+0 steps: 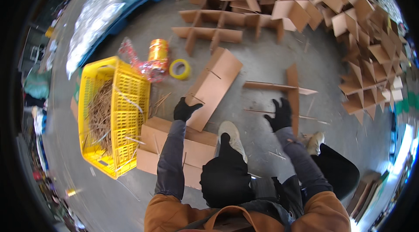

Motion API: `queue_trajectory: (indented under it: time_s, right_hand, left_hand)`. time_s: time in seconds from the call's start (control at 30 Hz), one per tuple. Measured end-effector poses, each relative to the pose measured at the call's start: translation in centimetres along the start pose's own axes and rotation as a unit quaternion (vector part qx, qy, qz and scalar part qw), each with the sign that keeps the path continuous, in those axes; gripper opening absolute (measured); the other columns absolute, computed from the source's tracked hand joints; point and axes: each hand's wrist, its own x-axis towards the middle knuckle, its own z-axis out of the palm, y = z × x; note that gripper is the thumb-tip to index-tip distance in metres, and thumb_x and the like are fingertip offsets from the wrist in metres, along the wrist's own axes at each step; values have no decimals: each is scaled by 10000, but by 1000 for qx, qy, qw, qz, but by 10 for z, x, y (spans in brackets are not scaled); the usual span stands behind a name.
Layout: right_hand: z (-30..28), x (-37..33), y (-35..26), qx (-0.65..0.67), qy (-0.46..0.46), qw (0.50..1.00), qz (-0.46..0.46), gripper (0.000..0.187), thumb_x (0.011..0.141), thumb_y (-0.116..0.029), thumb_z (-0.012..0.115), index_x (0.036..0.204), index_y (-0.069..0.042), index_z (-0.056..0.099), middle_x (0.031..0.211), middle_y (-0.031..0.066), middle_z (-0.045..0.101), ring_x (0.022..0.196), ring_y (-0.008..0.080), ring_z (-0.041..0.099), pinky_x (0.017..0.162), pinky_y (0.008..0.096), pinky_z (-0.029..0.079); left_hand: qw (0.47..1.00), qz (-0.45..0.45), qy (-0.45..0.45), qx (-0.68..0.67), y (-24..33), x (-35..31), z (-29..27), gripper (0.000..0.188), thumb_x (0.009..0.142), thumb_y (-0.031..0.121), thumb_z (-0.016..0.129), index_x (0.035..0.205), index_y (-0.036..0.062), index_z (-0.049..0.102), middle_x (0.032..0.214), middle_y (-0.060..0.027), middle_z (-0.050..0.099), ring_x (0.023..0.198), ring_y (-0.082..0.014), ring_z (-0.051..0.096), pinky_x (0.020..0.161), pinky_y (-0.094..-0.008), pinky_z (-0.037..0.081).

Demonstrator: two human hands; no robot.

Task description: The person assembles cardboard dividers by hand, slotting rectangular pieces together to form a grid, and then bundles groups of dividers together.

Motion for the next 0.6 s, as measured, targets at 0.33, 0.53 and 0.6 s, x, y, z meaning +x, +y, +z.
queue_trajectory:
  time_s: [0.33, 0.53, 0.6]
  right_hand:
    - [-1, -20, 190, -252, -229, 939, -56, 355, 651, -268, 700, 998, -226, 638, 1342, 70, 408, 1285, 337, 287, 995, 557, 241]
    - [-26, -35, 163, -215, -164, 962, -46, 374, 731, -89, 546, 1095, -157, 592, 1353, 125, 412, 1313, 356, 279, 1028, 558, 203]
    - [-25, -35, 142, -138, 53, 982, -119, 398, 714, -93, 572, 1112, -124, 575, 1320, 139, 431, 1285, 358, 314, 1026, 514, 245]
  left_hand:
    - [957, 63, 33, 281, 86, -22, 147, 1228, 515, 683, 701, 1437, 111, 127, 1463, -250, 111, 1352, -437, 77, 956, -702, 134]
    - [947, 132, 93, 276, 57, -20, 146, 1117, 572, 626, 692, 1421, 97, 195, 1456, -250, 140, 1349, -412, 131, 973, -697, 74]
    - [961, 106, 100, 234, 68, -25, 143, 1062, 586, 603, 699, 1396, 87, 246, 1402, -245, 239, 1312, -409, 211, 980, -680, 85]
